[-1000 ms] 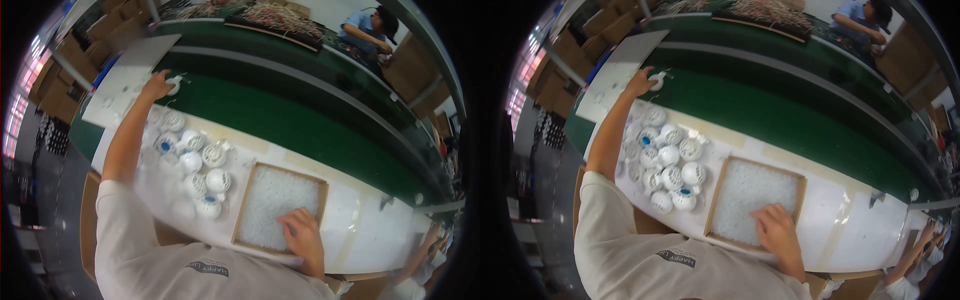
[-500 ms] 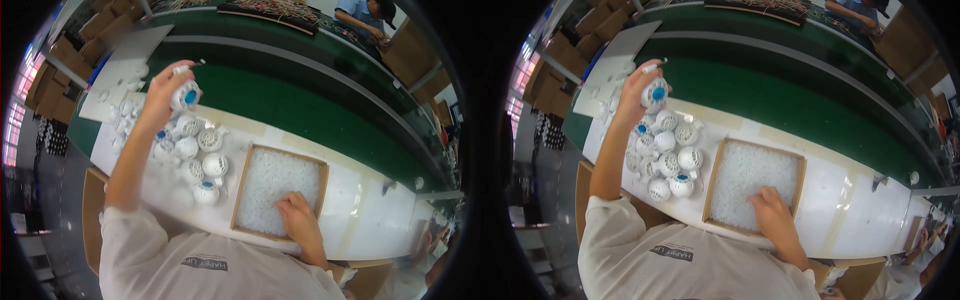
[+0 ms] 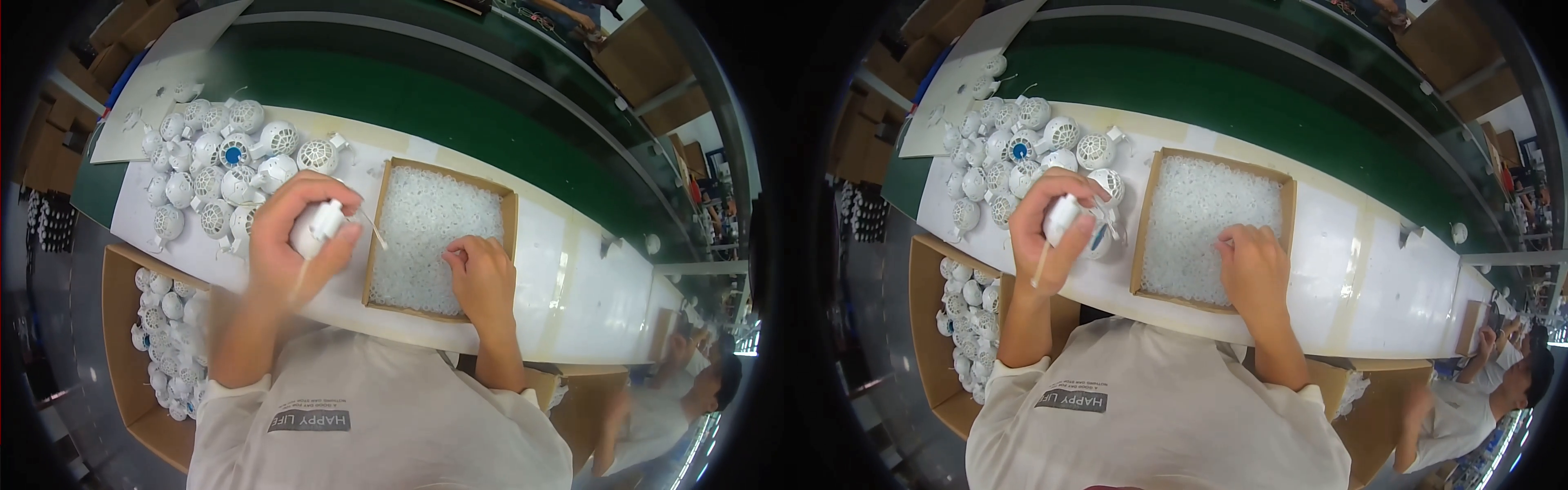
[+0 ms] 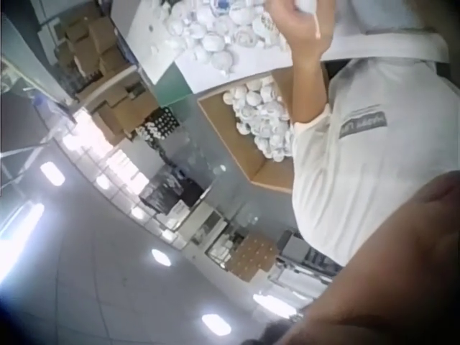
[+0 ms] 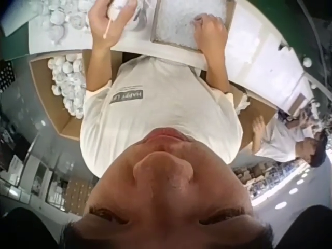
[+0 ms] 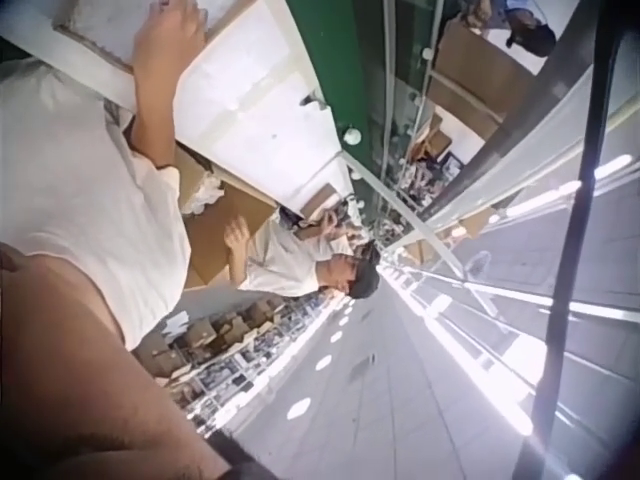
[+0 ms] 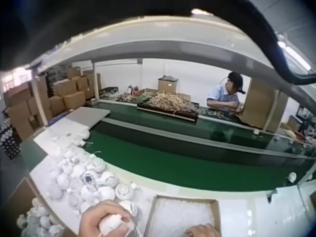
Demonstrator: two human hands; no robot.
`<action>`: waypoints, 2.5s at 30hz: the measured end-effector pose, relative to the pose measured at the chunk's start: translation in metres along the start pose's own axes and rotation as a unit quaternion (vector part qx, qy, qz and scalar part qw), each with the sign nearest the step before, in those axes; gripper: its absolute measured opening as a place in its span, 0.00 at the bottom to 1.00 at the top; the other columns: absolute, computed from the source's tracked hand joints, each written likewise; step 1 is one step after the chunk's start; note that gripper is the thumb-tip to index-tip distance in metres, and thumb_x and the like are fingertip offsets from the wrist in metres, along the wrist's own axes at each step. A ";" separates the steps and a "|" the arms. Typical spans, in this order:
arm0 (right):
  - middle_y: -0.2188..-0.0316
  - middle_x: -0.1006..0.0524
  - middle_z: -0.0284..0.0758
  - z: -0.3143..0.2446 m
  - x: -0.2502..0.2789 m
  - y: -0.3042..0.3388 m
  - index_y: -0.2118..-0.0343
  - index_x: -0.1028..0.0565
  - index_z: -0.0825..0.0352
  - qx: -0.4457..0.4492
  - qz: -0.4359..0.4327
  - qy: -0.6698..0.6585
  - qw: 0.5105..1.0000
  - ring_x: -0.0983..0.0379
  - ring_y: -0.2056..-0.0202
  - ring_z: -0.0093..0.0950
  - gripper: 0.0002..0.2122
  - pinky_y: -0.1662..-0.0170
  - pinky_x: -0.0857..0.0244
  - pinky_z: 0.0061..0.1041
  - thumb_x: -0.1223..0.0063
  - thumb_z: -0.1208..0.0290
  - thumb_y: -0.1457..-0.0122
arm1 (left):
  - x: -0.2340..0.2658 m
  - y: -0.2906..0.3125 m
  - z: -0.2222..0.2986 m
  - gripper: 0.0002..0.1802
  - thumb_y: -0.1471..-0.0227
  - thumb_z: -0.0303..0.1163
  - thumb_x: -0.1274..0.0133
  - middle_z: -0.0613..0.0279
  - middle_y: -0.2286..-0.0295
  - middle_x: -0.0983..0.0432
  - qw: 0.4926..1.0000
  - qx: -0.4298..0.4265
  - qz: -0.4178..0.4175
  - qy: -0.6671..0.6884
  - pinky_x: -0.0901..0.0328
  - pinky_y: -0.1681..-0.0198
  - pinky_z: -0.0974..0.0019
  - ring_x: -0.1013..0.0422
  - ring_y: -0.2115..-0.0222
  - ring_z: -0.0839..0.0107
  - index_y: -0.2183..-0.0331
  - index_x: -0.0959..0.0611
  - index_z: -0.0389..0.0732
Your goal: Manually assembling plastic spherical light covers by inserting internal socket components on a production line.
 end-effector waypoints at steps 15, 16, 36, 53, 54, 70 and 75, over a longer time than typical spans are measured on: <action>0.65 0.18 0.42 -0.049 0.009 -0.004 0.65 0.27 0.72 -0.048 0.047 -0.601 0.796 0.23 0.71 0.21 0.05 0.70 0.29 0.19 0.45 0.86 0.43 | -0.046 -0.018 -0.018 0.17 0.63 0.15 0.35 0.59 0.73 0.20 0.994 -0.095 -0.017 0.056 0.30 0.59 0.60 0.25 0.63 0.58 0.68 0.21 0.38; 0.64 0.18 0.41 -0.053 0.008 -0.004 0.64 0.27 0.71 -0.057 0.055 -0.625 0.776 0.24 0.72 0.19 0.06 0.70 0.30 0.17 0.44 0.85 0.43 | -0.048 -0.016 -0.019 0.17 0.63 0.15 0.35 0.59 0.73 0.20 0.993 -0.095 -0.014 0.062 0.30 0.59 0.59 0.25 0.62 0.57 0.68 0.21 0.38; 0.58 0.22 0.42 -0.052 -0.005 -0.019 0.62 0.24 0.72 0.041 0.043 -0.524 0.850 0.26 0.64 0.24 0.07 0.61 0.32 0.21 0.42 0.81 0.43 | -0.042 0.004 -0.019 0.27 0.65 0.23 0.31 0.57 0.65 0.25 0.985 -0.136 -0.098 0.038 0.31 0.60 0.62 0.28 0.63 0.61 0.58 0.17 0.37; 0.69 0.24 0.34 -0.041 0.000 -0.014 0.65 0.19 0.71 0.028 -0.055 -0.583 0.810 0.30 0.68 0.22 0.07 0.63 0.36 0.21 0.37 0.81 0.48 | -0.056 0.013 -0.017 0.41 0.48 0.41 0.42 0.53 0.58 0.37 0.964 0.022 -0.248 0.098 0.37 0.56 0.67 0.36 0.60 0.64 0.39 0.35 0.30; 0.69 0.24 0.34 -0.041 0.001 -0.013 0.65 0.19 0.71 0.027 -0.056 -0.583 0.810 0.30 0.68 0.22 0.07 0.63 0.36 0.21 0.37 0.81 0.48 | -0.056 0.013 -0.017 0.42 0.47 0.42 0.43 0.54 0.58 0.37 0.957 0.036 -0.258 0.125 0.38 0.55 0.67 0.36 0.60 0.64 0.38 0.37 0.30; 0.74 0.24 0.34 -0.041 0.022 -0.022 0.69 0.19 0.71 0.246 0.051 -0.417 0.873 0.29 0.73 0.28 0.10 0.74 0.37 0.25 0.34 0.81 0.57 | -0.074 0.033 -0.024 0.49 0.42 0.56 0.52 0.52 0.52 0.36 0.758 0.365 -0.275 0.466 0.29 0.63 0.67 0.25 0.61 0.58 0.35 0.49 0.30; 0.77 0.24 0.33 -0.043 0.039 -0.029 0.72 0.20 0.69 0.366 0.069 -0.229 0.899 0.32 0.79 0.27 0.10 0.76 0.41 0.23 0.32 0.79 0.61 | -0.079 0.044 -0.031 0.46 0.39 0.55 0.56 0.53 0.58 0.35 0.634 0.448 -0.284 0.563 0.29 0.74 0.66 0.24 0.66 0.52 0.33 0.53 0.38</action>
Point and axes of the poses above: each hand's wrist, its own y-axis away from the middle knuckle, its own x-axis out of the back of the hand, z = x × y, the point moved 4 cm from there along -y, towards the middle knuckle
